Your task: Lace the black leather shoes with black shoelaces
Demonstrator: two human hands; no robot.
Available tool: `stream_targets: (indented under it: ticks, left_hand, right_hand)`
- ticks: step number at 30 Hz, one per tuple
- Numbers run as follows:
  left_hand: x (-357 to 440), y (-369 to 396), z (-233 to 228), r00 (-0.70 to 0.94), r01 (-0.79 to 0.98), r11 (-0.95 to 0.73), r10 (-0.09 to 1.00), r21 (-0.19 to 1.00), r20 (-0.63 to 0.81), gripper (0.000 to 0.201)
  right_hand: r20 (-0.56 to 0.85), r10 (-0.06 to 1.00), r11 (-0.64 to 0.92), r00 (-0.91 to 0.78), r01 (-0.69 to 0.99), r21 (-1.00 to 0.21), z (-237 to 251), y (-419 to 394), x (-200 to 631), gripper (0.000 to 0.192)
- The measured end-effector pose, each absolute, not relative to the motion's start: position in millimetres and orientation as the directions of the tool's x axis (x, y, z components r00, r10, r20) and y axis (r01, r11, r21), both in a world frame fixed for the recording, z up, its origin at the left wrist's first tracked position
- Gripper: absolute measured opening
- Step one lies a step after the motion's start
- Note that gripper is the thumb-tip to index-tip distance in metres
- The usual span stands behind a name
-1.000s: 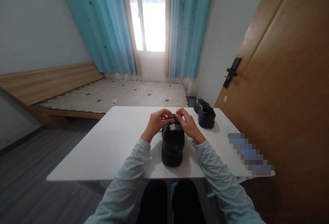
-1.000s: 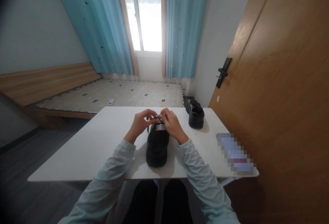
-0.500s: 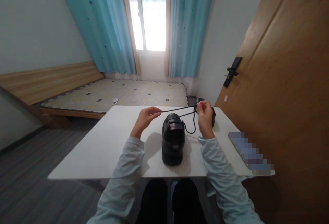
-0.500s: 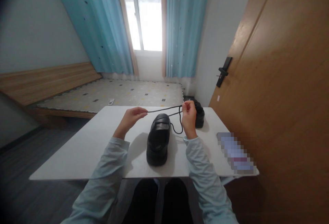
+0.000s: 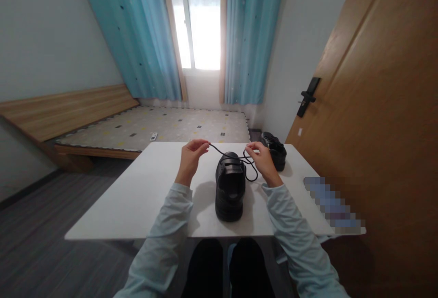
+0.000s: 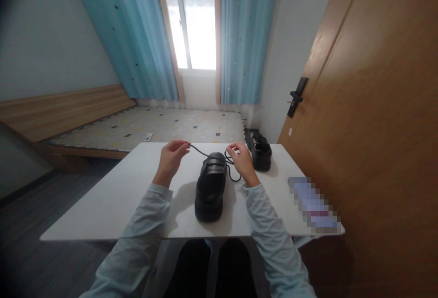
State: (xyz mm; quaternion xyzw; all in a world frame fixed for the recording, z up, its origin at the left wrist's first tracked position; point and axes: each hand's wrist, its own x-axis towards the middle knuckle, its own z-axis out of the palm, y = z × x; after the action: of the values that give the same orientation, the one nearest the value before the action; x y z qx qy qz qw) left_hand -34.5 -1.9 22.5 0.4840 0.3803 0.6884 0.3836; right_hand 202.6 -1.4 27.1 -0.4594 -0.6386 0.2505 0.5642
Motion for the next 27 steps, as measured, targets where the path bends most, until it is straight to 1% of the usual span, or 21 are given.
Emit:
stream_targets:
  ticks: [3,7,9,11,14,16,20,27]
  left_hand:
    - [-26,-6,22,-0.126,-0.169,-0.380,0.924,0.909,0.362,0.027]
    - [-11,-15,25,0.103,-0.217,-0.332,0.927,0.918,0.359,0.037]
    - [-5,-18,25,0.177,-0.229,-0.304,0.921,0.925,0.347,0.042]
    - [-1,-19,25,0.214,-0.220,-0.286,0.919,0.933,0.332,0.044]
    - [4,-18,23,0.222,-0.198,-0.292,0.916,0.936,0.333,0.041]
    - [6,-18,22,0.190,-0.186,-0.313,0.919,0.931,0.347,0.036]
    - [9,-18,21,0.122,-0.176,-0.343,0.923,0.923,0.366,0.032]
    - [11,-20,22,0.146,-0.162,-0.339,0.920,0.927,0.363,0.034]
  right_hand:
    - [0.476,0.878,0.474,-0.042,0.199,-0.858,31,-9,195,0.025]
    - [0.448,0.884,0.462,-0.136,0.108,-0.880,31,-16,185,0.024]
    - [0.444,0.881,0.461,-0.160,0.087,-0.883,30,-19,180,0.023]
    - [0.463,0.871,0.481,-0.164,0.091,-0.872,30,-21,176,0.022]
    - [0.501,0.852,0.517,-0.149,0.093,-0.851,30,-23,173,0.021]
    - [0.508,0.850,0.521,-0.137,0.086,-0.849,29,-22,172,0.020]
    - [0.481,0.869,0.490,-0.112,0.074,-0.868,26,-20,172,0.020]
    - [0.436,0.895,0.442,-0.088,0.062,-0.895,26,-21,169,0.025]
